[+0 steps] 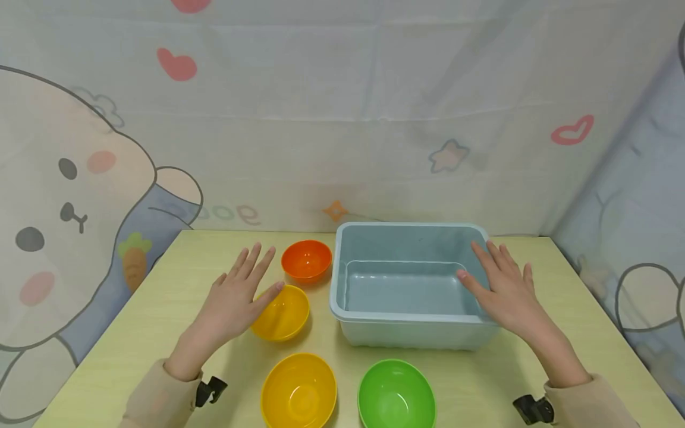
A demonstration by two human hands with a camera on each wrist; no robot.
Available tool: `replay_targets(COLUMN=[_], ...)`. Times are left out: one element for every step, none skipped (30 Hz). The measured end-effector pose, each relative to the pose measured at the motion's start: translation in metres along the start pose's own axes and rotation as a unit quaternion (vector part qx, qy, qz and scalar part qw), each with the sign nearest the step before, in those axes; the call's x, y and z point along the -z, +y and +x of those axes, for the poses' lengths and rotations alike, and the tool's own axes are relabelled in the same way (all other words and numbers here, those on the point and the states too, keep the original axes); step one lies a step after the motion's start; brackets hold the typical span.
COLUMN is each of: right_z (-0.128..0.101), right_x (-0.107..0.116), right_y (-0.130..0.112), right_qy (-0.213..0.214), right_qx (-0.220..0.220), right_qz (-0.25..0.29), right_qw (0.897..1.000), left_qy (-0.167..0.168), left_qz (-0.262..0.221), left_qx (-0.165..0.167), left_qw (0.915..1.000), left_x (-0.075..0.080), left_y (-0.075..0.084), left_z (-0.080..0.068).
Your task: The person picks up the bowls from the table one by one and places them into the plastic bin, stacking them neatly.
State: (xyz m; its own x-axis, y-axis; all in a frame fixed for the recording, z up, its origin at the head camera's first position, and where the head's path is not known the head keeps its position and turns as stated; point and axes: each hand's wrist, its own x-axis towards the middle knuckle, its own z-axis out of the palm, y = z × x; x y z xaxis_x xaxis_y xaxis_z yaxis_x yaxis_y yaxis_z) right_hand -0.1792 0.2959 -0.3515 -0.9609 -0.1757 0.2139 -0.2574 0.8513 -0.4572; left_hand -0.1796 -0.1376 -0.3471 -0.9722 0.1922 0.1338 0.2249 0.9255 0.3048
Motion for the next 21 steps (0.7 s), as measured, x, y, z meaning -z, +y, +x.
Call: replay_targets(right_z=[0.000, 0.001, 0.001, 0.002, 0.002, 0.002, 0.002, 0.002, 0.002, 0.002, 0.002, 0.002, 0.002, 0.002, 0.002, 0.003, 0.003, 0.003, 0.004, 0.004, 0.005], right_x=[0.000, 0.000, 0.000, 0.000, 0.001, 0.001, 0.001, 0.002, 0.002, 0.002, 0.002, 0.002, 0.002, 0.002, 0.002, 0.002, 0.002, 0.002, 0.003, 0.004, 0.004], right_y=[0.000, 0.000, 0.000, 0.000, 0.001, 0.001, 0.001, 0.001, 0.002, 0.002, 0.003, 0.003, 0.003, 0.004, 0.004, 0.005, 0.006, 0.006, 0.007, 0.007, 0.008], right_qy=[-0.001, -0.002, -0.004, -0.005, -0.008, -0.009, -0.011, -0.013, -0.013, -0.012, -0.012, -0.010, -0.009, -0.006, -0.005, -0.005, -0.006, -0.008, -0.010, -0.014, -0.018], right_qx=[0.001, 0.002, 0.002, 0.003, 0.001, 0.000, -0.001, -0.002, -0.003, -0.002, -0.001, 0.002, 0.004, 0.007, 0.010, 0.011, 0.012, 0.012, 0.010, 0.007, 0.002], right_qz=[0.004, 0.008, 0.013, 0.016, 0.019, 0.023, 0.027, 0.030, 0.032, 0.034, 0.036, 0.038, 0.039, 0.040, 0.041, 0.044, 0.048, 0.051, 0.054, 0.057, 0.060], right_qw=[1.000, 1.000, 1.000, 1.000, 1.000, 1.000, 1.000, 0.999, 0.999, 0.999, 0.999, 0.999, 0.999, 0.999, 0.999, 0.999, 0.999, 0.999, 0.998, 0.998, 0.998], left_qy=[0.000, 0.001, 0.002, 0.002, 0.002, 0.002, 0.000, 0.000, -0.001, -0.002, -0.002, -0.003, -0.003, -0.002, -0.003, -0.003, -0.003, -0.002, -0.001, -0.002, -0.002], left_qz=[-0.001, -0.002, -0.003, -0.003, -0.004, -0.004, -0.005, -0.006, -0.008, -0.010, -0.011, -0.013, -0.014, -0.016, -0.016, -0.016, -0.017, -0.016, -0.014, -0.014, -0.013], left_qx=[0.000, 0.000, -0.001, 0.000, -0.001, -0.001, -0.001, -0.002, -0.003, -0.004, -0.006, -0.006, -0.007, -0.009, -0.010, -0.010, -0.011, -0.013, -0.015, -0.017, -0.017], left_qw=[1.0000, 1.0000, 1.0000, 1.0000, 1.0000, 1.0000, 1.0000, 1.0000, 1.0000, 0.9999, 0.9999, 0.9999, 0.9999, 0.9998, 0.9998, 0.9998, 0.9998, 0.9998, 0.9998, 0.9998, 0.9998], left_x=[0.000, -0.001, -0.001, -0.002, -0.003, -0.003, -0.004, -0.004, -0.004, -0.005, -0.005, -0.006, -0.006, -0.007, -0.007, -0.007, -0.008, -0.009, -0.009, -0.010, -0.011], left_y=[0.000, 0.000, 0.001, 0.001, 0.001, 0.001, 0.001, 0.002, 0.002, 0.002, 0.003, 0.003, 0.004, 0.004, 0.004, 0.005, 0.005, 0.005, 0.005, 0.006, 0.006], left_z=[-0.001, -0.001, -0.002, -0.003, -0.004, -0.005, -0.006, -0.007, -0.007, -0.008, -0.009, -0.010, -0.010, -0.011, -0.011, -0.012, -0.012, -0.013, -0.013, -0.014, -0.015])
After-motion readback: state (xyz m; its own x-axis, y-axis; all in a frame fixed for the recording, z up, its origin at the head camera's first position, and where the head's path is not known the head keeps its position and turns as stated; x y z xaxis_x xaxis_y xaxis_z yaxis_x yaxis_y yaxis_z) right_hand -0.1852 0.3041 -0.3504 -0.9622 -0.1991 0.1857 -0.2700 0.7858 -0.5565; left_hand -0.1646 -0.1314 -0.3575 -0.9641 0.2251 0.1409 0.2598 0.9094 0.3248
